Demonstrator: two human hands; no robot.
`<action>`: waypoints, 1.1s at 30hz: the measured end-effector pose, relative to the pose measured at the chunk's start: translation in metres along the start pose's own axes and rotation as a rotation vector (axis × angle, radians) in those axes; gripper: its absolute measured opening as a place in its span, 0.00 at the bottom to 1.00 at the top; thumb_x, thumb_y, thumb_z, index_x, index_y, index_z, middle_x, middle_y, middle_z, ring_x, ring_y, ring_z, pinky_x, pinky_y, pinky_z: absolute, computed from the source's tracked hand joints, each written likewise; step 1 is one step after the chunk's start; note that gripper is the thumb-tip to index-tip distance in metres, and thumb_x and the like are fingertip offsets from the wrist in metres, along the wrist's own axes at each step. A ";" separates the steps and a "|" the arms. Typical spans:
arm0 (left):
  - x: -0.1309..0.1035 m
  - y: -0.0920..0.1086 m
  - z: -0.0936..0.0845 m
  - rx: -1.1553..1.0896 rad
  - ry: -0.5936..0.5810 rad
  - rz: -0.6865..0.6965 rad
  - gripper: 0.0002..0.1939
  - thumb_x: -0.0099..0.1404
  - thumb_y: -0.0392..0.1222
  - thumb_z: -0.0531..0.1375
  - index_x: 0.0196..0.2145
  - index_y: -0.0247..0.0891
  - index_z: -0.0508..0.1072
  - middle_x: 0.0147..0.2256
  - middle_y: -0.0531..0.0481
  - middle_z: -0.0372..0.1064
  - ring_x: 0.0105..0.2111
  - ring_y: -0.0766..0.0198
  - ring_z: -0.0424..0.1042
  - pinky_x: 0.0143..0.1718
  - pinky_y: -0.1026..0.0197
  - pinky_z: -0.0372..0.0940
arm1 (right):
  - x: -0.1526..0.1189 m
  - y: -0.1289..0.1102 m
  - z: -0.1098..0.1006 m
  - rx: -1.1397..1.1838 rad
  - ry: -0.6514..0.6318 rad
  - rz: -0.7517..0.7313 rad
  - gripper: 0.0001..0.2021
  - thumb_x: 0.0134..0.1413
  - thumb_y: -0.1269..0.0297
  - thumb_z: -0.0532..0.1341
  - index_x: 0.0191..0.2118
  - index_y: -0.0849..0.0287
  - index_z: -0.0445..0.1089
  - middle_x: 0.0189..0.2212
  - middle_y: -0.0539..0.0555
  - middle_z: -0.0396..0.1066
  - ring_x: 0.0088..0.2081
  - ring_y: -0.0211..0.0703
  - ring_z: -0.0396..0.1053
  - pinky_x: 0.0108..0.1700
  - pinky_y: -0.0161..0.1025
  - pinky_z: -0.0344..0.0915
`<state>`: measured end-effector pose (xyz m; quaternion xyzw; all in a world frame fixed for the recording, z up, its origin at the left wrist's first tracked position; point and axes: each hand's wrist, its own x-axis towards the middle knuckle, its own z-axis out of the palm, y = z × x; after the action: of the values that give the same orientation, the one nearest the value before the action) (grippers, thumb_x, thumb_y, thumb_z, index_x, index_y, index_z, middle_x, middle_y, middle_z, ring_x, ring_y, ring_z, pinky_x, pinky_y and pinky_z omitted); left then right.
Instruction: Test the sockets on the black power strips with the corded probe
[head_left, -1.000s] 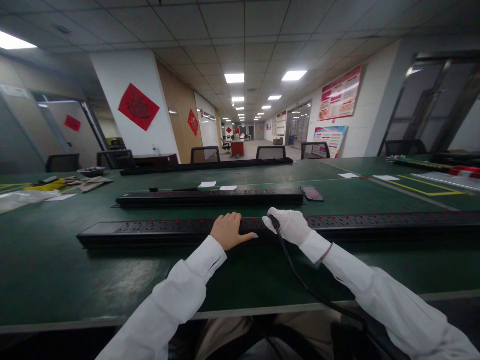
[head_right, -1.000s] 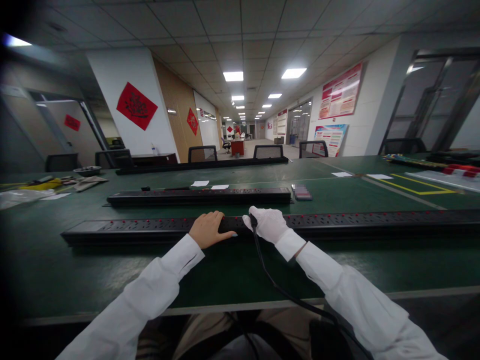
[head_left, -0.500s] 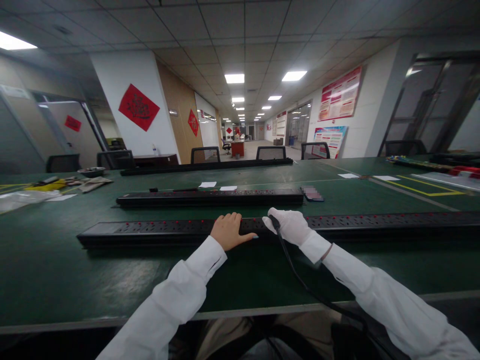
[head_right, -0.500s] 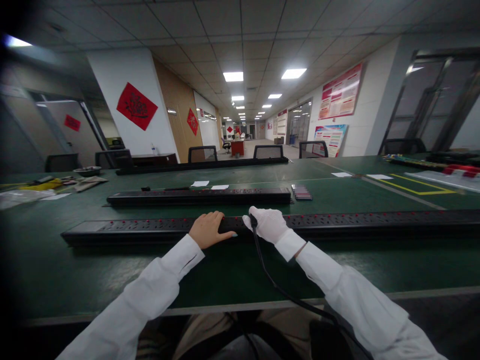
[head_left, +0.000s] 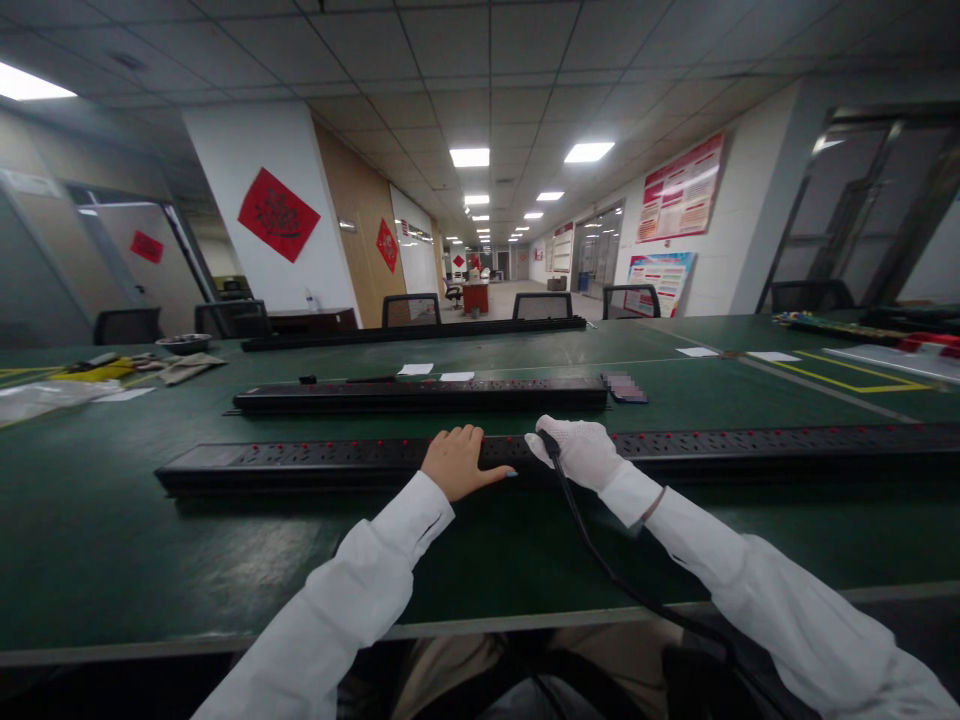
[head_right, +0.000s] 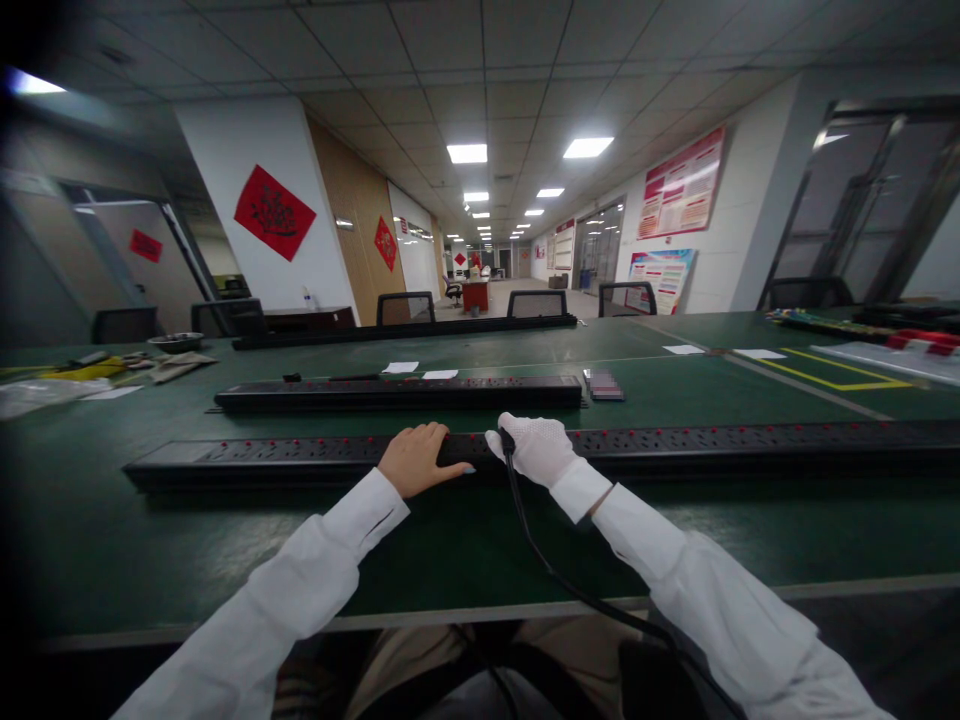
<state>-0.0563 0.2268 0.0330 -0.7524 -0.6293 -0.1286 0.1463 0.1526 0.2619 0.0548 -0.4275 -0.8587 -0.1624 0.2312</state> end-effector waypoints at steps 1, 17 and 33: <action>0.000 0.000 0.000 -0.003 -0.005 0.000 0.40 0.50 0.74 0.41 0.40 0.35 0.66 0.35 0.42 0.66 0.36 0.53 0.67 0.39 0.53 0.58 | 0.000 0.000 0.000 0.002 0.000 -0.002 0.21 0.57 0.49 0.42 0.34 0.55 0.66 0.23 0.50 0.71 0.24 0.35 0.65 0.25 0.32 0.45; 0.000 0.002 -0.003 0.007 -0.005 -0.007 0.40 0.50 0.74 0.42 0.40 0.35 0.66 0.35 0.41 0.67 0.38 0.52 0.66 0.40 0.53 0.57 | 0.000 0.000 0.000 -0.005 0.009 -0.003 0.19 0.57 0.49 0.43 0.34 0.55 0.66 0.24 0.51 0.71 0.25 0.36 0.66 0.26 0.31 0.46; 0.000 0.001 -0.004 -0.030 -0.025 -0.010 0.39 0.49 0.73 0.43 0.39 0.35 0.66 0.35 0.42 0.67 0.37 0.52 0.67 0.39 0.53 0.58 | 0.001 0.000 -0.001 0.001 -0.024 0.000 0.21 0.57 0.49 0.42 0.35 0.56 0.66 0.24 0.51 0.71 0.24 0.35 0.66 0.26 0.32 0.47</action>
<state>-0.0549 0.2250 0.0367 -0.7527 -0.6330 -0.1293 0.1267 0.1523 0.2614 0.0561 -0.4292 -0.8616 -0.1567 0.2212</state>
